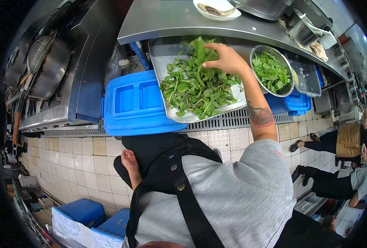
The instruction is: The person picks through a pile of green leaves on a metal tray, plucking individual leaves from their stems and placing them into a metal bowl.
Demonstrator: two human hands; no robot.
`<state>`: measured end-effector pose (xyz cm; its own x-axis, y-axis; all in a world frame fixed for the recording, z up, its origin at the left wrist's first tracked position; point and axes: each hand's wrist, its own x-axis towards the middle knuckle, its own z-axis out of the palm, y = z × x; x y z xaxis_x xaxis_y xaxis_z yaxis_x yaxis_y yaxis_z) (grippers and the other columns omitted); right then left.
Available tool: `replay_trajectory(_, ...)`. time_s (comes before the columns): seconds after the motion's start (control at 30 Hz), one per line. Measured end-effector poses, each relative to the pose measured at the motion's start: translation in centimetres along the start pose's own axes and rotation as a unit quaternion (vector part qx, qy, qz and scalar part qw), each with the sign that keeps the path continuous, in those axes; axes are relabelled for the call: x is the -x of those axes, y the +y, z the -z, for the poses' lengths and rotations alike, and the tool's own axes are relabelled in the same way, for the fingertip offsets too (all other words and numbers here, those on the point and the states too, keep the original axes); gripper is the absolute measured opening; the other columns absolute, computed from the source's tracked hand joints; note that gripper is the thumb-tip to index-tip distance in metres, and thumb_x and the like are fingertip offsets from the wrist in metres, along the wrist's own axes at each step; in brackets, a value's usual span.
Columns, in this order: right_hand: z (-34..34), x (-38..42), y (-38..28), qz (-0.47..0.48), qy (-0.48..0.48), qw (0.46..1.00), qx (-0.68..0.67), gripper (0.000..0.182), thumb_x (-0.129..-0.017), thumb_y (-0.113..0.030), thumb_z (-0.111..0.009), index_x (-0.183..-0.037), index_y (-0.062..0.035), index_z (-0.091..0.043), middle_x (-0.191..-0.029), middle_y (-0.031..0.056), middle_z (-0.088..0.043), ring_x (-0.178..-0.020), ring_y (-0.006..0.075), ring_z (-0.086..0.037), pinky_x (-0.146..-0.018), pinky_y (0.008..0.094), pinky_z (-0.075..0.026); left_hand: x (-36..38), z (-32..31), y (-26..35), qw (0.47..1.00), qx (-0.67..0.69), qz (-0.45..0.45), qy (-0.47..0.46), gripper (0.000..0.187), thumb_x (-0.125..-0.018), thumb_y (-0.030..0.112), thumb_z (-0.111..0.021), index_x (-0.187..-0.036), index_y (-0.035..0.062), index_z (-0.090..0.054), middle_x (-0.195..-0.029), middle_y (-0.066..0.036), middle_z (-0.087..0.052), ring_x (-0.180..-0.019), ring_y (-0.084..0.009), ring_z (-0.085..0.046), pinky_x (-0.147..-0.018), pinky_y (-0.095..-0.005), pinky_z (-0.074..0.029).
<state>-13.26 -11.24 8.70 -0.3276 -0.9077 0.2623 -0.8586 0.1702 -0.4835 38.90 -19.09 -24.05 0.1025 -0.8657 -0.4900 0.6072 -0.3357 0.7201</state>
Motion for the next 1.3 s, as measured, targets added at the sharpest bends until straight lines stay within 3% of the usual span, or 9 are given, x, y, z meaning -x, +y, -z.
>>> replay_trajectory(0.3,0.6,1.8,-2.9,0.069,0.339,0.932,-0.107,0.024,-0.081,0.003,-0.062,-0.103,-0.0055,-0.068,-0.111,0.0125,-0.066,-0.089,0.0236,-0.066,-0.073,0.0288,-0.052,-0.7,0.5,-0.2,1.0,0.0,0.013,-0.016,0.019,-0.092,0.019,-0.057,-0.1,0.0011,-0.056,-0.084,-0.005,-0.06,-0.077,-0.0153,-0.059,-0.071,-0.0271,-0.05)
replay_trajectory(0.63,-1.3,1.4,-3.8,0.056,0.273,0.934,-0.226,0.025,-0.078,-0.002,-0.068,-0.102,-0.0075,-0.069,-0.121,0.0113,-0.06,-0.096,0.0245,-0.065,-0.077,0.035,-0.057,-1.4,1.6,-0.2,0.999,-0.001,0.024,-0.043,0.026,-0.092,0.018,-0.057,-0.109,-0.0016,-0.053,-0.091,-0.007,-0.059,-0.081,-0.016,-0.058,-0.074,-0.0277,-0.05)
replay_trajectory(0.77,-6.0,1.6,3.5,0.019,-0.084,0.989,0.121,0.03,-0.076,-0.01,-0.071,-0.106,-0.0079,-0.067,-0.106,0.0155,-0.067,-0.101,0.0299,-0.064,-0.086,0.0379,-0.053,-2.2,1.5,-0.5,0.998,0.014,0.021,-0.054,0.025,-0.092,0.019,-0.057,-0.107,-0.0013,-0.054,-0.09,-0.007,-0.059,-0.08,-0.0171,-0.058,-0.074,-0.0285,-0.051)
replay_trajectory(0.83,-3.4,2.2,-0.4,-0.027,0.167,0.985,-0.018,0.028,-0.078,-0.009,-0.068,-0.105,-0.0052,-0.067,-0.102,0.0167,-0.068,-0.101,0.0321,-0.064,-0.089,0.038,-0.05,-0.9,1.4,-0.1,0.999,0.013,0.025,-0.032,0.024,-0.092,0.019,-0.057,-0.105,-0.0008,-0.055,-0.09,-0.007,-0.059,-0.08,-0.0175,-0.059,-0.074,-0.0288,-0.051)
replay_trajectory(1.07,2.2,2.2,-4.9,0.02,0.324,0.904,-0.278,0.022,-0.083,0.0,-0.063,-0.105,-0.0027,-0.066,-0.113,0.0145,-0.063,-0.105,0.019,-0.064,-0.085,0.0304,-0.054,-0.5,0.7,0.0,0.999,0.002,0.022,-0.044,0.019,-0.092,0.019,-0.058,-0.101,0.0022,-0.057,-0.086,-0.004,-0.061,-0.079,-0.0154,-0.059,-0.073,-0.0277,-0.051)
replay_trajectory(1.17,-2.2,2.9,-2.2,-0.073,0.257,0.924,-0.274,0.028,-0.081,0.002,-0.064,-0.108,-0.0031,-0.064,-0.124,0.017,-0.058,-0.114,0.0229,-0.06,-0.09,0.0324,-0.053,-0.2,1.1,0.4,0.999,-0.003,0.023,-0.047,0.019,-0.092,0.019,-0.058,-0.101,0.0025,-0.057,-0.086,-0.004,-0.061,-0.079,-0.015,-0.059,-0.073,-0.0276,-0.051)
replay_trajectory(1.2,-4.6,3.4,1.6,0.06,0.185,0.976,0.098,0.034,-0.08,0.002,-0.064,-0.113,-0.0042,-0.063,-0.126,0.0192,-0.057,-0.119,0.025,-0.057,-0.095,0.0348,-0.05,-0.3,0.9,0.4,0.998,-0.005,0.026,-0.049,0.019,-0.093,0.019,-0.058,-0.101,0.0026,-0.057,-0.086,-0.004,-0.061,-0.079,-0.0149,-0.059,-0.073,-0.0275,-0.051)
replay_trajectory(1.23,-4.7,4.1,1.6,-0.072,-0.025,0.996,0.054,0.044,-0.078,0.002,-0.066,-0.121,-0.0068,-0.06,-0.129,0.0183,-0.056,-0.122,0.0258,-0.054,-0.099,0.0381,-0.047,-0.5,0.8,0.3,0.998,-0.01,0.028,-0.046,0.018,-0.093,0.019,-0.058,-0.101,0.0027,-0.057,-0.086,-0.004,-0.061,-0.08,-0.0148,-0.059,-0.073,-0.0275,-0.05)
replay_trajectory(1.3,-4.7,4.7,1.3,-0.15,0.04,0.919,-0.363,0.046,-0.082,-0.004,-0.067,-0.127,-0.0063,-0.057,-0.131,0.0154,-0.055,-0.123,0.0268,-0.053,-0.1,0.0391,-0.046,-0.3,0.7,0.3,0.999,-0.013,0.028,-0.034,0.018,-0.093,0.019,-0.058,-0.101,0.003,-0.057,-0.086,-0.004,-0.061,-0.08,-0.0147,-0.059,-0.073,-0.0274,-0.05)
